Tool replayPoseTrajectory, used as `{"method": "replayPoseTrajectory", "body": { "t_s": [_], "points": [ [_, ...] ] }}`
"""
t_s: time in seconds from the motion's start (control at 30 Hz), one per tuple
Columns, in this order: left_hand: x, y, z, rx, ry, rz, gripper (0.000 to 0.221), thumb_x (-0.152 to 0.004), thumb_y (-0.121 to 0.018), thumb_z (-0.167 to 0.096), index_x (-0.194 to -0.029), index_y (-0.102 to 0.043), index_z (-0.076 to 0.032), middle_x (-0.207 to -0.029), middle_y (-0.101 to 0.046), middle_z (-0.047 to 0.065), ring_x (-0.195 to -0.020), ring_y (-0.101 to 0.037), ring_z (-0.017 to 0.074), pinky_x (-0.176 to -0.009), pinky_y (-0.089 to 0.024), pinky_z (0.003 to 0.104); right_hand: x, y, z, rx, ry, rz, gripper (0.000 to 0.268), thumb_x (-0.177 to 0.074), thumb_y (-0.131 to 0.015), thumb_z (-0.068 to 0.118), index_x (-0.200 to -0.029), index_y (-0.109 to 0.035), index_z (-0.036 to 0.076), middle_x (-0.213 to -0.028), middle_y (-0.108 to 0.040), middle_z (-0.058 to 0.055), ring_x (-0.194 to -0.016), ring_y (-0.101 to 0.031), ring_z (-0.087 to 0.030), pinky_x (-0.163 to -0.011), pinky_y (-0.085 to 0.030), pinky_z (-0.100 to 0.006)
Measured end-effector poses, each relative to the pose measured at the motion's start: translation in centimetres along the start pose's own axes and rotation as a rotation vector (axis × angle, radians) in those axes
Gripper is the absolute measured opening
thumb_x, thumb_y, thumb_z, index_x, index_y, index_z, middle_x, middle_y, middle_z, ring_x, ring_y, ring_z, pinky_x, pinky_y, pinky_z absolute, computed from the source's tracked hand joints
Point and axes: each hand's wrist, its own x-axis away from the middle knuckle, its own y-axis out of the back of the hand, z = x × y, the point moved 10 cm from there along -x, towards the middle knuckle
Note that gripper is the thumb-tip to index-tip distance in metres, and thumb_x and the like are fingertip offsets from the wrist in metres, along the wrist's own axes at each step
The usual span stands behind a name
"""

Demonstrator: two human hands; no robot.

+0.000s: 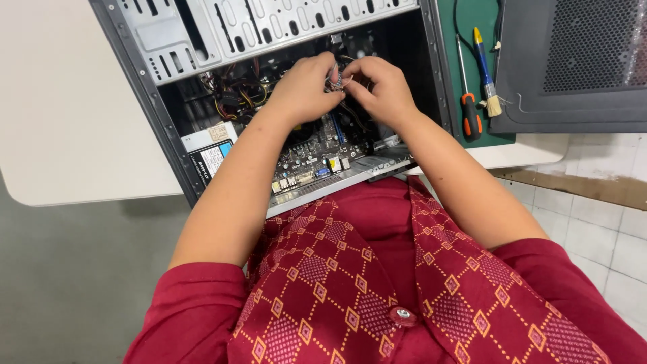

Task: Reconnecting various internal power and data cables to the motherboard and components inside a desktop computer case.

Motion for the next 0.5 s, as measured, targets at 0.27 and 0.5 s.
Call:
{"method": "replayPoseTrajectory", "body": {
  "t_s": [0.27, 0.5],
  "points": [
    [0.3, 3.3, -0.3, -0.075, -0.08, -0.347, 0.032, -0.098, -0.066, -0.035, -0.076, -0.049, -0.019, -0.062, -0.055, -0.002, -0.057, -0.053, 0.0252, -0.05, -0.036, 0.041, 0.8, 0.0, -4.0, -0.121, -0.288, -0.041, 0.018, -0.098, -0.074, 0.017, -0.099, -0.056, 0.012, -0.082, -0.06, 0.001, -0.073, -0.054, -0.011, -0.069, -0.044, -0.028],
    [2.0, 5.8, -1.3, 0.084, -0.202, -0.514, 0.039, -0.104, -0.062, -0.042, -0.076, -0.048, -0.019, -0.059, -0.042, -0.006, -0.055, -0.041, 0.0153, -0.054, -0.031, 0.034, 1.3, -3.8, -4.6, 0.112, -0.302, 0.248, 0.029, -0.1, -0.073, 0.03, -0.08, -0.06, 0.015, -0.069, -0.058, -0.001, -0.064, -0.05, -0.02, -0.06, -0.037, -0.037]
  ]
}}
